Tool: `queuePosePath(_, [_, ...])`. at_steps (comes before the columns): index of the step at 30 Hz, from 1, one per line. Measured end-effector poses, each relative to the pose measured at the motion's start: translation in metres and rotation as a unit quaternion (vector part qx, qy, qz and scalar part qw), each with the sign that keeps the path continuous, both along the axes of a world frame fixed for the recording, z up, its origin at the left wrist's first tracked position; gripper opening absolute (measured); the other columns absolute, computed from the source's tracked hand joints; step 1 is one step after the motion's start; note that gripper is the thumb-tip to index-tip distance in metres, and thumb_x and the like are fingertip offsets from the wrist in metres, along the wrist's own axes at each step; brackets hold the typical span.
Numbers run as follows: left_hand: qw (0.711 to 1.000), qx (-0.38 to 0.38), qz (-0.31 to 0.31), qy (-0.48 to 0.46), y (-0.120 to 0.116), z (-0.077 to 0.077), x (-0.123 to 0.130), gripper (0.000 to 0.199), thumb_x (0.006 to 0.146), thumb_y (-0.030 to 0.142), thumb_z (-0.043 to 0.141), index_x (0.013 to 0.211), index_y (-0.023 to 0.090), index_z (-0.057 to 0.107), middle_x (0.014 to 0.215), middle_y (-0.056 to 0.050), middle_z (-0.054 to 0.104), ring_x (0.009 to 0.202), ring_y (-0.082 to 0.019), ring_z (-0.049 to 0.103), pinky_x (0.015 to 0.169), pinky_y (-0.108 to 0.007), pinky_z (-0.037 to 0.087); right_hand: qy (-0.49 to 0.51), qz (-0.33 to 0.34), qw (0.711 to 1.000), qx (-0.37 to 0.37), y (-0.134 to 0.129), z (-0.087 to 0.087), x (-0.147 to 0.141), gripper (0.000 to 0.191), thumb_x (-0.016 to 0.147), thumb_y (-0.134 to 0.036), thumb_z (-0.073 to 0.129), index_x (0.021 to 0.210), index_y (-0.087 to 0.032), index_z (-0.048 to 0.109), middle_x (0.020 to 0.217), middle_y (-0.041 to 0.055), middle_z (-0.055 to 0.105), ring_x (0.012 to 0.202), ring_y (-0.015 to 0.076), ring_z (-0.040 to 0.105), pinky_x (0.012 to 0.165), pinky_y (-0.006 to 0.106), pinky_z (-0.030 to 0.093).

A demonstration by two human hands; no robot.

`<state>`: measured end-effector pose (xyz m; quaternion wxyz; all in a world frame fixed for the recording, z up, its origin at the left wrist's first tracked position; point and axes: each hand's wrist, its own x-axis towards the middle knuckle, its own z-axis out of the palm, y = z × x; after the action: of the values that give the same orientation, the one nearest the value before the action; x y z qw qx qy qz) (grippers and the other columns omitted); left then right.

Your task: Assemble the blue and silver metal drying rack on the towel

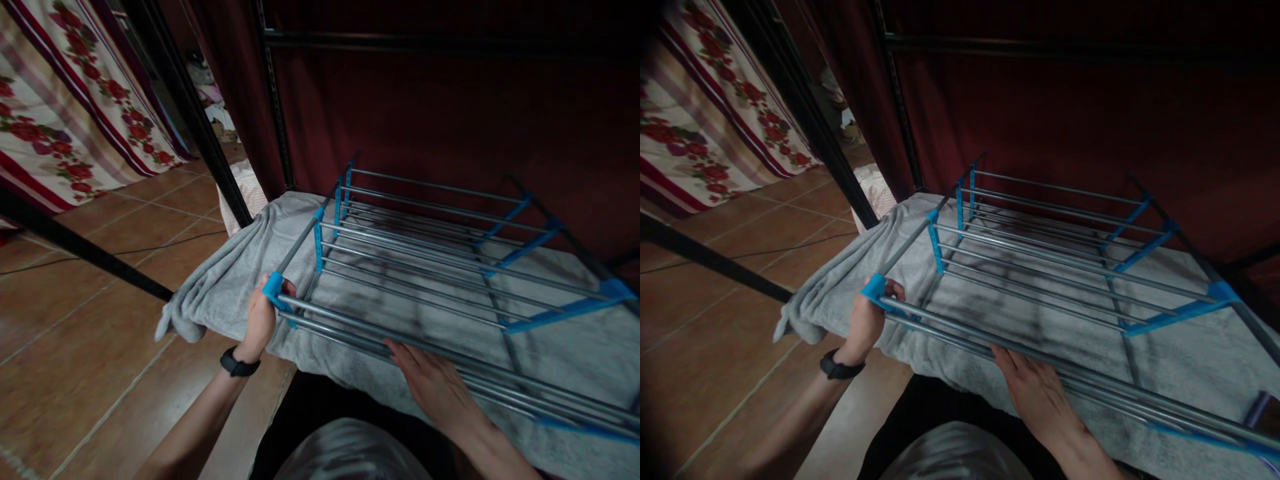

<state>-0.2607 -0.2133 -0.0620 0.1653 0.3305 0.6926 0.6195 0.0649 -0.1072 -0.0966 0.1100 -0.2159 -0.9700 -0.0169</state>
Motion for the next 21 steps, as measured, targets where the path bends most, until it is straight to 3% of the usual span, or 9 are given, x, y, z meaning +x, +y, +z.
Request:
queuePosePath(4, [0.988,0.047,-0.089,-0.116,0.010,-0.004,0.002,0.072,0.096,0.068,0.021,0.054,0.020,0.055,0.048,-0.004,0.048,0.047,-0.015,0.044,0.049,-0.029,0.038,-0.005,0.011,1.000,0.004,0.001,-0.001,0.003,0.049,0.094,-0.006,0.046,0.138,-0.024,0.055,0.123,0.0040,0.072,0.098,0.0189,0.072,0.076,0.032,0.054])
queuePosePath(7, [0.976,0.111,-0.081,-0.168,0.016,-0.009,0.006,0.070,0.094,0.071,0.025,0.051,0.022,0.047,0.043,0.001,0.036,0.044,-0.013,0.037,0.047,-0.028,0.034,-0.012,0.003,1.000,-0.004,0.001,0.002,0.004,0.048,0.095,-0.009,0.045,0.139,-0.025,0.055,0.124,0.0037,0.072,0.098,0.0191,0.072,0.077,0.032,0.055])
queuePosePath(10, [0.968,0.163,-0.056,-0.185,0.021,-0.013,0.007,0.066,0.095,0.069,0.030,0.050,0.022,0.043,0.041,0.002,0.034,0.043,-0.013,0.036,0.047,-0.027,0.033,-0.030,-0.004,0.999,-0.022,-0.003,0.012,-0.003,0.043,0.099,-0.016,0.045,0.140,-0.026,0.054,0.123,0.0040,0.072,0.096,0.0193,0.073,0.074,0.031,0.056])
queuePosePath(16, [0.961,0.195,-0.039,-0.195,0.025,-0.016,0.007,0.065,0.095,0.067,0.034,0.047,0.022,0.039,0.040,0.001,0.036,0.040,-0.012,0.036,0.045,-0.027,0.032,-0.071,0.056,0.990,-0.112,-0.014,0.047,-0.066,0.047,0.102,-0.029,0.044,0.148,-0.021,0.045,0.138,0.0105,0.063,0.114,0.0216,0.068,0.087,0.029,0.056])
queuePosePath(18, [0.960,0.202,-0.040,-0.193,0.025,-0.015,0.007,0.066,0.094,0.067,0.035,0.046,0.022,0.040,0.039,0.001,0.036,0.039,-0.012,0.036,0.045,-0.028,0.031,-0.088,0.073,0.985,-0.129,-0.014,0.055,-0.090,0.043,0.102,-0.028,0.044,0.144,-0.020,0.049,0.131,0.0107,0.068,0.111,0.0223,0.069,0.085,0.028,0.056])
queuePosePath(21, [0.960,0.198,-0.051,-0.193,0.025,-0.014,0.006,0.067,0.094,0.067,0.036,0.044,0.022,0.039,0.039,0.001,0.034,0.040,-0.012,0.035,0.046,-0.029,0.031,-0.116,0.078,0.979,-0.146,-0.011,0.063,-0.112,0.029,0.103,-0.029,0.043,0.124,-0.022,0.061,0.101,0.0067,0.076,0.089,0.0204,0.073,0.073,0.025,0.054])
